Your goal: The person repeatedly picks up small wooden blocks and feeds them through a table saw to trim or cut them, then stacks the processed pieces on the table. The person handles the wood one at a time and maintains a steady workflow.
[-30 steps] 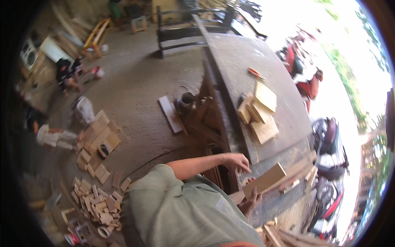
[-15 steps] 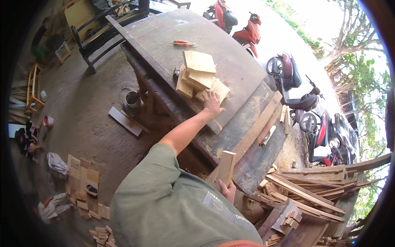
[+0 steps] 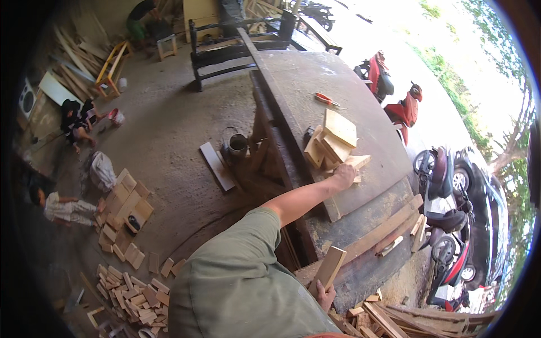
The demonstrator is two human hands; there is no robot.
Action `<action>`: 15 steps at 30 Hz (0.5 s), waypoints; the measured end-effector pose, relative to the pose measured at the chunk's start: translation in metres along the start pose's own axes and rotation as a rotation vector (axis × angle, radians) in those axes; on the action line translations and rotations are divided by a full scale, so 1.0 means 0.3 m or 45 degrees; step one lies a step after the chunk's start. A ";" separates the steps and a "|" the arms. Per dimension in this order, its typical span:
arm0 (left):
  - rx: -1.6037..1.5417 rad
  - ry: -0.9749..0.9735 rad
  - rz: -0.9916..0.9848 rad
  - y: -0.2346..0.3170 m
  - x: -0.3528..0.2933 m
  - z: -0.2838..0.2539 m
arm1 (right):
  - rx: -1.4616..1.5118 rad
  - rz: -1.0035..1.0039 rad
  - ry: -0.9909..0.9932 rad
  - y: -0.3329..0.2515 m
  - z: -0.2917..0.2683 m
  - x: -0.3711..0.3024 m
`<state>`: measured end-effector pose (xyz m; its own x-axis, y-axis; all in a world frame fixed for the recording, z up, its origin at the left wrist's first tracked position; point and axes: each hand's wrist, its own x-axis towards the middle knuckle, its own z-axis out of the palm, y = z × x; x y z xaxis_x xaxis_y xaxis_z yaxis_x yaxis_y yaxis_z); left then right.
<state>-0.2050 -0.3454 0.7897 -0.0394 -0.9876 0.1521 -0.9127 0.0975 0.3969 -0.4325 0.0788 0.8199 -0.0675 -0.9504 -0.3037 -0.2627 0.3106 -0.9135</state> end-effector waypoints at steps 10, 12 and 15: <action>-1.540 0.132 -0.547 -0.232 -0.818 -0.260 | 0.105 -0.086 -0.291 -0.103 0.038 0.067; -1.683 0.180 -0.665 -0.186 -1.026 -0.262 | 0.083 -0.086 -0.348 -0.105 0.029 0.066; -1.961 0.289 -0.880 -0.152 -1.256 -0.166 | 0.098 -0.064 -0.403 -0.073 0.001 0.055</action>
<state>-0.1282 0.0283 0.7593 0.3453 -0.8709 -0.3497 0.4812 -0.1557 0.8627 -0.4275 0.0563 0.8346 0.2492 -0.9155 -0.3159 -0.1837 0.2756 -0.9436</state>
